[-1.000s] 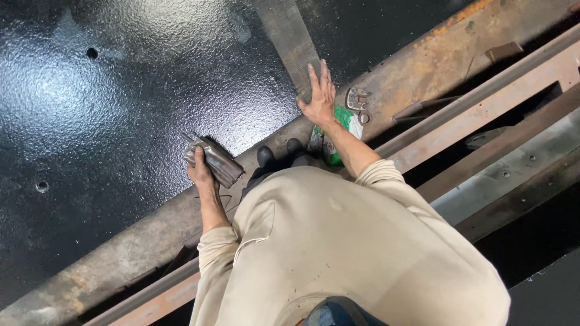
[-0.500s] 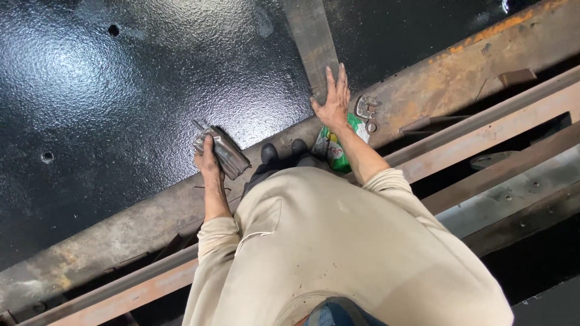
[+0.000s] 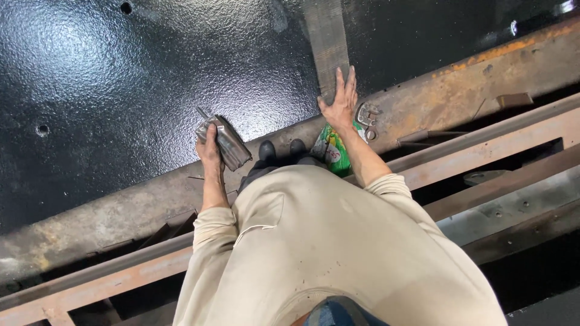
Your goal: Preparing a large metal component for lifting using a heavy-duty strap and chain hoist.
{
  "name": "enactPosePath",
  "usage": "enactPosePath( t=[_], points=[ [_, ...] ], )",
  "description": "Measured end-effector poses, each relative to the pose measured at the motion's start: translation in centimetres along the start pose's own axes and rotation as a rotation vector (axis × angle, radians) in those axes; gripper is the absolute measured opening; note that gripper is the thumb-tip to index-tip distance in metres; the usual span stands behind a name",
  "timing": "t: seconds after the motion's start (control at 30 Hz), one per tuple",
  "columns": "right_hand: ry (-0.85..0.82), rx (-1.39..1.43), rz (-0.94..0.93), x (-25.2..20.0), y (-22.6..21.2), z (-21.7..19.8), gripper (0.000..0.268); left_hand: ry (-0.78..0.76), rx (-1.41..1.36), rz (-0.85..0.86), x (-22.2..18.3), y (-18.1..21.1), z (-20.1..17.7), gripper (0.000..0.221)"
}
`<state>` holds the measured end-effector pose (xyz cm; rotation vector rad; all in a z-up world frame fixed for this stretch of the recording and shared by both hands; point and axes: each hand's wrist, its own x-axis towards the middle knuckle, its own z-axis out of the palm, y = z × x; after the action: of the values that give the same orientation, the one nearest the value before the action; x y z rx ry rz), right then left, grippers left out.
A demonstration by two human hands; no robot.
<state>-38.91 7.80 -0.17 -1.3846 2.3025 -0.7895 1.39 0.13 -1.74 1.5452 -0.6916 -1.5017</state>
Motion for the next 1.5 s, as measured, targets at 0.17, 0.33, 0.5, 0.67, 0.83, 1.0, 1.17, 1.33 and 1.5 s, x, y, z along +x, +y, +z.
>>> enactPosePath(
  t=[0.17, 0.33, 0.5, 0.67, 0.83, 1.0, 1.17, 1.33, 1.5],
  points=[
    [0.013, 0.008, -0.03, 0.2, 0.2, -0.2, 0.109, -0.038, -0.068, 0.037, -0.7, 0.6, 1.1, 0.038],
    [0.023, -0.011, -0.071, 0.3, 1.0, 0.2, 0.112, 0.017, -0.109, 0.049, -0.6, -0.5, 1.0, 0.033],
    [0.048, -0.002, -0.093, 0.5, 0.9, 0.2, 0.111, 0.03, -0.182, 0.059, -0.2, -0.6, 1.1, 0.03],
    [0.036, -0.019, -0.059, 0.5, 0.8, 0.2, 0.112, 0.017, -0.177, -0.001, -0.1, -0.6, 0.8, 0.033],
    [0.033, -0.014, -0.033, 0.5, 0.6, 0.1, 0.111, 0.003, -0.099, 0.007, 0.0, -0.5, 0.7, 0.035],
    [0.018, -0.019, 0.005, 0.4, 0.3, 0.1, 0.11, -0.003, -0.068, -0.026, 0.0, -0.5, 0.4, 0.039],
    [0.057, 0.002, -0.031, 0.5, 0.6, 0.3, 0.109, -0.002, -0.122, -0.017, 0.4, -1.2, 0.2, 0.038],
    [0.051, -0.007, -0.012, 0.5, 0.4, 0.2, 0.109, -0.016, -0.149, 0.003, -0.1, -0.3, 0.7, 0.035],
    [0.051, 0.005, -0.021, 0.3, 0.3, 0.1, 0.109, -0.005, -0.169, -0.008, -0.2, -0.2, 0.7, 0.034]
  ],
)
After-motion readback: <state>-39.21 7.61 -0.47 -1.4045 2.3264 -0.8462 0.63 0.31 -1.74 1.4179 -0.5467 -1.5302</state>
